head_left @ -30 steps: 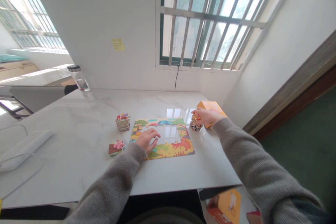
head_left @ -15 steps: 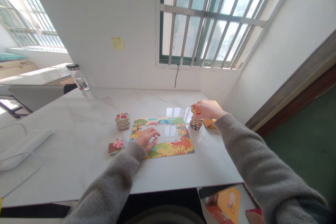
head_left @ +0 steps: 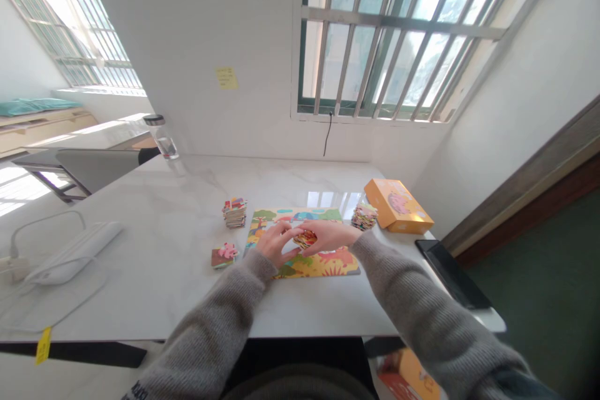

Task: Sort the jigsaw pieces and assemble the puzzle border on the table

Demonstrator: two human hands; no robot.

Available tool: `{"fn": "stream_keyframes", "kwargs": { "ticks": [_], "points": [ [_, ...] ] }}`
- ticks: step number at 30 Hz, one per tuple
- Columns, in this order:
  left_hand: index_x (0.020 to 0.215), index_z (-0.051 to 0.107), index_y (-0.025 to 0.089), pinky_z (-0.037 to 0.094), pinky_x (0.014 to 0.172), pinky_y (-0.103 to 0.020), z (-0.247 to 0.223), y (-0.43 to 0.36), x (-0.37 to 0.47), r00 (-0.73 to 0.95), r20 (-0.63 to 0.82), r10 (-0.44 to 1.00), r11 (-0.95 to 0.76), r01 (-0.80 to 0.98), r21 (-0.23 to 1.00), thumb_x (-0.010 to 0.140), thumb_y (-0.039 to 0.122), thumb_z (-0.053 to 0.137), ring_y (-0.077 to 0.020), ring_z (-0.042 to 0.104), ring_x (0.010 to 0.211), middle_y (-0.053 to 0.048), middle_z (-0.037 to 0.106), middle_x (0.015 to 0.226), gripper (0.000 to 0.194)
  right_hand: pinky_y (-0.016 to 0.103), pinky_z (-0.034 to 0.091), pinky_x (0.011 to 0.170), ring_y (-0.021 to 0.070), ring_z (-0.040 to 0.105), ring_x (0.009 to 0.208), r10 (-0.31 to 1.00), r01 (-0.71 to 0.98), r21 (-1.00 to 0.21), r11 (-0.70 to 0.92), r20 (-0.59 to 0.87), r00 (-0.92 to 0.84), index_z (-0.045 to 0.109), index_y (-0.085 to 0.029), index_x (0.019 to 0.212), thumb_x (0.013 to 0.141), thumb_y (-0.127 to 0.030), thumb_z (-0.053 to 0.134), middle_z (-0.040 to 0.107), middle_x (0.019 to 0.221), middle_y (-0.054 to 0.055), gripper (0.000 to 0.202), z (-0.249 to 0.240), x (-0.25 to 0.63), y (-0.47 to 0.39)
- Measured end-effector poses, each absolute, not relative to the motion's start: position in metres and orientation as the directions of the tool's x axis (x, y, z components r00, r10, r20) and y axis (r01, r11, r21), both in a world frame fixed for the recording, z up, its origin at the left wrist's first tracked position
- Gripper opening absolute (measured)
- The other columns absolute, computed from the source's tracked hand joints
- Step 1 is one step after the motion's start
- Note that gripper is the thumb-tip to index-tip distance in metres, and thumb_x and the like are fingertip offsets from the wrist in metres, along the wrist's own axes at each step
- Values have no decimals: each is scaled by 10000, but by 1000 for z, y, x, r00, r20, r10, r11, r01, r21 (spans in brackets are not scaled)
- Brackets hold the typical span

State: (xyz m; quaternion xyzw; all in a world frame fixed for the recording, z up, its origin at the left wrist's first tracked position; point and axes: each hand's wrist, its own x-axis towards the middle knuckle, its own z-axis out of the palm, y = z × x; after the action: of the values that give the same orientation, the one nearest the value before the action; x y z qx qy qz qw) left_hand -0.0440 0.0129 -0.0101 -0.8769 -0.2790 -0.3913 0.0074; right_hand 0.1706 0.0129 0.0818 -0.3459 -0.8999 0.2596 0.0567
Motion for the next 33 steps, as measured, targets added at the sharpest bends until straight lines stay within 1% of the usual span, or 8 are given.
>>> {"fn": "stream_keyframes", "kwargs": {
  "ticks": [5,9,12,15,19,25,30,33],
  "points": [
    [1050,691,227,524,777,-333,-11,13,-42,514,674,530,-827,488,278,812,292,694,-199,581,863,-62,584,944,247,250,439,707,142,536,799,616,494,-657,570,-57,-786,631,-186,1055,791,-340,738,608,918,0,324,75,173,13],
    [972,668,205,501,870,-379,-2,10,-43,371,635,678,-724,491,485,835,352,672,-226,596,951,-68,639,982,201,263,484,738,155,591,868,676,373,-850,373,-26,-736,582,-201,1177,828,-378,711,630,1011,21,412,64,185,11],
    [965,644,201,504,801,-339,1,10,-43,344,467,814,-581,477,660,854,370,627,-197,625,857,-34,686,916,203,272,502,682,155,603,789,781,317,-900,298,39,-623,600,-193,1074,863,-382,664,638,910,14,290,45,185,7],
    [1030,637,212,495,751,-307,-1,12,-42,326,325,888,-453,491,744,845,360,624,-179,648,815,-6,711,887,238,291,513,705,160,609,781,850,331,-875,353,152,-505,619,-189,1033,877,-331,634,649,902,20,212,30,179,5],
    [1211,579,222,496,764,-315,-7,15,-42,231,374,898,-437,548,713,815,279,628,-175,650,814,-6,697,892,404,323,516,806,176,637,864,903,432,-828,357,187,-387,587,-187,1218,873,-244,611,684,1030,51,350,23,174,10],
    [1080,633,193,510,829,-377,-14,17,-43,288,510,810,-576,548,606,822,241,612,-181,635,800,-45,687,922,264,342,495,869,214,653,947,954,630,-728,272,118,-275,638,-169,1180,900,-268,587,710,1116,96,301,15,180,24],
    [1036,644,197,524,803,-374,-14,18,-44,304,533,789,-602,555,575,828,226,610,-180,640,784,-41,687,901,212,367,460,882,244,620,938,967,843,-473,256,112,-231,672,-164,1160,899,-392,612,688,975,99,352,9,182,24],
    [1028,647,195,529,799,-374,-14,18,-44,309,536,786,-606,555,569,826,220,616,-181,639,780,-42,686,900,205,379,437,918,254,589,989,957,873,-401,277,193,-215,626,-174,1236,905,-397,607,648,1015,99,400,12,184,18]
  ]
}}
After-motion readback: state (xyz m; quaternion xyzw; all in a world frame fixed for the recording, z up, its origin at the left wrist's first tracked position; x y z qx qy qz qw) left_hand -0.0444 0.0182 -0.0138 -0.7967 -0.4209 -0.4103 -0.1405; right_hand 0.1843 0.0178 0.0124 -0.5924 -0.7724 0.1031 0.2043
